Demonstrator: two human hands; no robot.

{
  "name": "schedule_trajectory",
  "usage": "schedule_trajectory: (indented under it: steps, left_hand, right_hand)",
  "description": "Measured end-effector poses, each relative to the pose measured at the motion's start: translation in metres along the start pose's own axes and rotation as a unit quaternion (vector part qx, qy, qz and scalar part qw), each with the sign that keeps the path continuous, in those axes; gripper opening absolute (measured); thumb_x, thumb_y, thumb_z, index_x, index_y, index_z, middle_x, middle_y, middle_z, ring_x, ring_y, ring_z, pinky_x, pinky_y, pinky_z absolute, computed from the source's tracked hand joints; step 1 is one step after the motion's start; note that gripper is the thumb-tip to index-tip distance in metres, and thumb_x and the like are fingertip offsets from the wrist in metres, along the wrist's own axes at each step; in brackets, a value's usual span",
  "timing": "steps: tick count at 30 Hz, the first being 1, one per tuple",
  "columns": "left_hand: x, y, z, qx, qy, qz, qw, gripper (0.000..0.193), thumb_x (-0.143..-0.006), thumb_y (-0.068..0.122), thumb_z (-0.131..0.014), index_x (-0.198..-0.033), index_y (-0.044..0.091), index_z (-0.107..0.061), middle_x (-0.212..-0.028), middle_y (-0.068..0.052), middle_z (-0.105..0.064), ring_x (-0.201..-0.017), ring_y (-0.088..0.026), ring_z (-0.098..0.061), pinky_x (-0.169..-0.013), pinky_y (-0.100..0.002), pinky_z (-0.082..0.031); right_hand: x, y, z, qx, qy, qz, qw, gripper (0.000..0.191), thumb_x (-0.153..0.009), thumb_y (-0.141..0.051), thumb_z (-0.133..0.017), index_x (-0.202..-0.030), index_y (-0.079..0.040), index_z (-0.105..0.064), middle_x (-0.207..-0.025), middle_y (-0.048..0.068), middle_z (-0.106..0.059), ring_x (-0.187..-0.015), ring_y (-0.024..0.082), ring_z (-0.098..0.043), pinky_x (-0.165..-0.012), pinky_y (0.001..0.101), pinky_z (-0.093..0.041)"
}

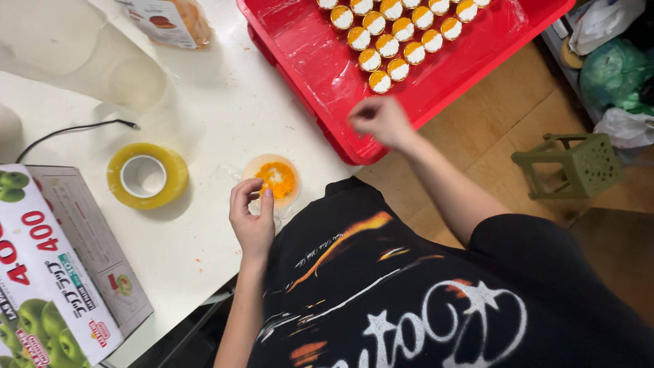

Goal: The person pipes orange glaze from a piping bag onto rows of small cream-topped pastry cups arranged in a red plastic tray, working across the tray one cup at a time. They then carry the tray to a refrigerator, place it inside, and later handle a small container of the orange glaze at the table.

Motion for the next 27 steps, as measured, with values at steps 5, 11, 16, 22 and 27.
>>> schedule_trajectory:
  steps: [5,11,16,22,27]
  left_hand:
    - [-0.013,0.016,-0.029,-0.011,-0.014,-0.012,1.0,0.018,-0.096,0.005,-0.07,-0.114,0.001,-0.067,-0.117,-0.01,-0.067,-0.105,-0.019,-0.065,-0.09,-0.032,-0.052]
    - [-0.018,0.028,-0.065,-0.008,-0.006,0.01,1.0,0.018,-0.096,0.005,-0.069,-0.114,0.001,-0.065,-0.117,-0.009,-0.066,-0.104,-0.019,-0.063,-0.092,-0.033,-0.051]
    - [-0.009,0.034,-0.091,-0.013,0.035,0.04,0.999,0.018,-0.096,0.004,-0.069,-0.114,0.001,-0.065,-0.116,-0.009,-0.066,-0.105,-0.019,-0.064,-0.092,-0.032,-0.051]
    - [0.007,0.032,-0.12,-0.008,0.082,0.051,0.995,0.019,-0.096,0.003,-0.07,-0.114,0.002,-0.064,-0.117,-0.009,-0.066,-0.105,-0.019,-0.064,-0.091,-0.032,-0.051]
    - [0.018,0.034,-0.138,-0.004,0.105,0.056,0.993,0.019,-0.097,0.003,-0.071,-0.115,0.002,-0.065,-0.117,-0.009,-0.065,-0.105,-0.019,-0.064,-0.092,-0.032,-0.051]
  right_hand:
    - [-0.04,0.024,0.076,0.027,0.056,-0.033,0.998,0.008,-0.088,0.0,-0.069,-0.095,0.003,-0.071,-0.08,0.005,-0.071,-0.068,0.011,-0.066,-0.063,0.0264,-0.054]
    - [-0.077,0.034,0.096,0.115,-0.018,-0.052,0.992,0.021,-0.088,-0.004,-0.072,-0.107,0.003,-0.07,-0.082,0.006,-0.074,-0.067,0.009,-0.07,-0.062,0.0255,-0.057]
    - [-0.092,0.037,0.101,0.203,-0.072,-0.025,0.976,0.017,-0.089,-0.009,-0.076,-0.102,0.003,-0.075,-0.086,0.008,-0.076,-0.073,0.011,-0.069,-0.067,0.0275,-0.057]
    - [-0.104,0.045,0.103,0.309,-0.141,0.009,0.94,0.016,-0.094,-0.015,-0.074,-0.098,0.0,-0.077,-0.085,0.011,-0.076,-0.073,0.018,-0.069,-0.068,0.0339,-0.054]
    - [-0.111,0.048,0.099,0.317,-0.189,0.066,0.927,0.015,-0.087,-0.013,-0.076,-0.096,0.0,-0.076,-0.083,0.012,-0.075,-0.071,0.019,-0.069,-0.067,0.0343,-0.055]
Point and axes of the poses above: each hand's wrist, its own x-axis away from the middle knuckle, its own z-axis out of the back of the hand, y = z × x, the point moved 3 cm from there along -x, towards the middle knuckle
